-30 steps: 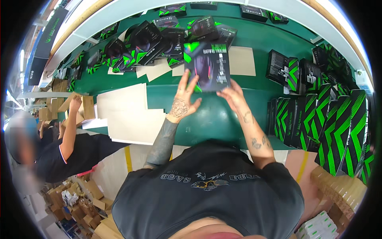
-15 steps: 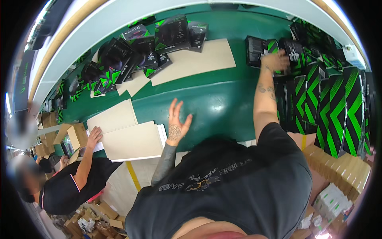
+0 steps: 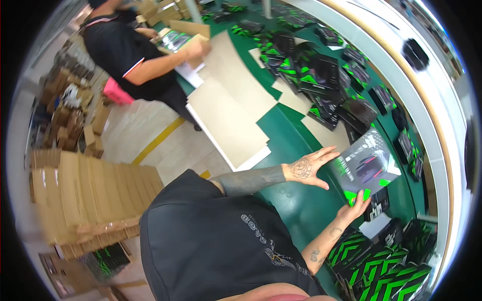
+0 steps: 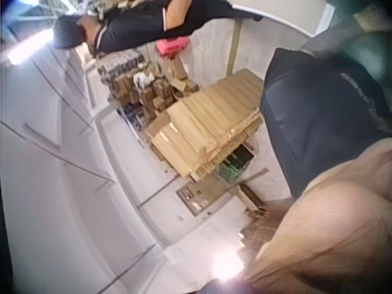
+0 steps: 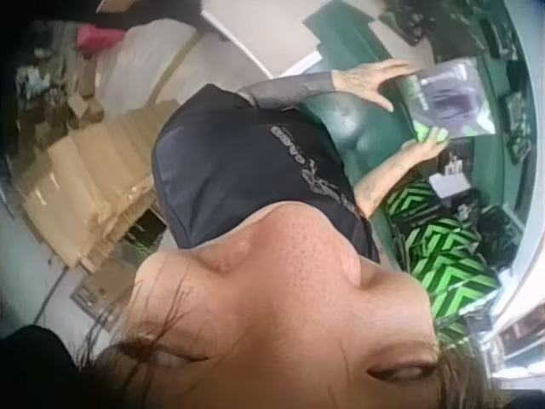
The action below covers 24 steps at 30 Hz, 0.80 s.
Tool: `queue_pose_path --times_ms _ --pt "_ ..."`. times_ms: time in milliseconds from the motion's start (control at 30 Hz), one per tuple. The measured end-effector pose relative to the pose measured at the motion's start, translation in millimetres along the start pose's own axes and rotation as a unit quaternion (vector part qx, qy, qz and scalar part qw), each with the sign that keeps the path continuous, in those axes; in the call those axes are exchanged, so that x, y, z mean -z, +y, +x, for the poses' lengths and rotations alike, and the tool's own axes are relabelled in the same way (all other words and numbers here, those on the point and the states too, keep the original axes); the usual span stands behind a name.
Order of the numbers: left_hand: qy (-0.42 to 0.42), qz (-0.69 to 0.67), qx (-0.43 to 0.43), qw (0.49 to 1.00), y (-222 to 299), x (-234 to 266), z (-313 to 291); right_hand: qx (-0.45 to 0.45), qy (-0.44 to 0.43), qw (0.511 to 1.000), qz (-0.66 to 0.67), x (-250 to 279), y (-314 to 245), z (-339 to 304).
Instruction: Sorting and packing electronic gaming mice into boxes on an assembly line.
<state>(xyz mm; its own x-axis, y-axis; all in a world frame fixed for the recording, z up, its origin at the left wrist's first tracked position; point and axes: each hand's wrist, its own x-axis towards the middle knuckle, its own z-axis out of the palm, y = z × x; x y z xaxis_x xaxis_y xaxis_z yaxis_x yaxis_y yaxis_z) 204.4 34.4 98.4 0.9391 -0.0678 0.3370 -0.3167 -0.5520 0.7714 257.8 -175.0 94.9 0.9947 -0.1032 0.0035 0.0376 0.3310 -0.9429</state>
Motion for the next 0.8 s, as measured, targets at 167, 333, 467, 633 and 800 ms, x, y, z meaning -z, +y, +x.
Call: queue_pose_path --times_ms 167,333,467,633,800 --pt "-0.036 -0.087 -0.012 0.996 4.8 27.2 -28.6 -0.111 -0.061 0.990 0.064 -6.5 7.7 -54.3" --pt "0.003 -0.103 0.001 0.995 18.7 14.7 -43.6 -0.150 -0.054 0.985 0.067 2.3 6.9 -69.8" --pt "0.045 -0.124 0.035 0.991 29.8 9.8 -55.4 -0.133 -0.025 0.987 0.089 -5.7 -0.5 -92.8" --pt "0.073 0.026 -0.031 0.996 45.6 8.4 -49.1 -0.123 -0.052 0.988 0.073 23.6 25.7 -95.6" --pt "-0.008 0.065 -0.171 0.983 99.2 -12.1 -32.0 -0.155 -0.108 0.911 0.366 6.5 46.2 -106.0"
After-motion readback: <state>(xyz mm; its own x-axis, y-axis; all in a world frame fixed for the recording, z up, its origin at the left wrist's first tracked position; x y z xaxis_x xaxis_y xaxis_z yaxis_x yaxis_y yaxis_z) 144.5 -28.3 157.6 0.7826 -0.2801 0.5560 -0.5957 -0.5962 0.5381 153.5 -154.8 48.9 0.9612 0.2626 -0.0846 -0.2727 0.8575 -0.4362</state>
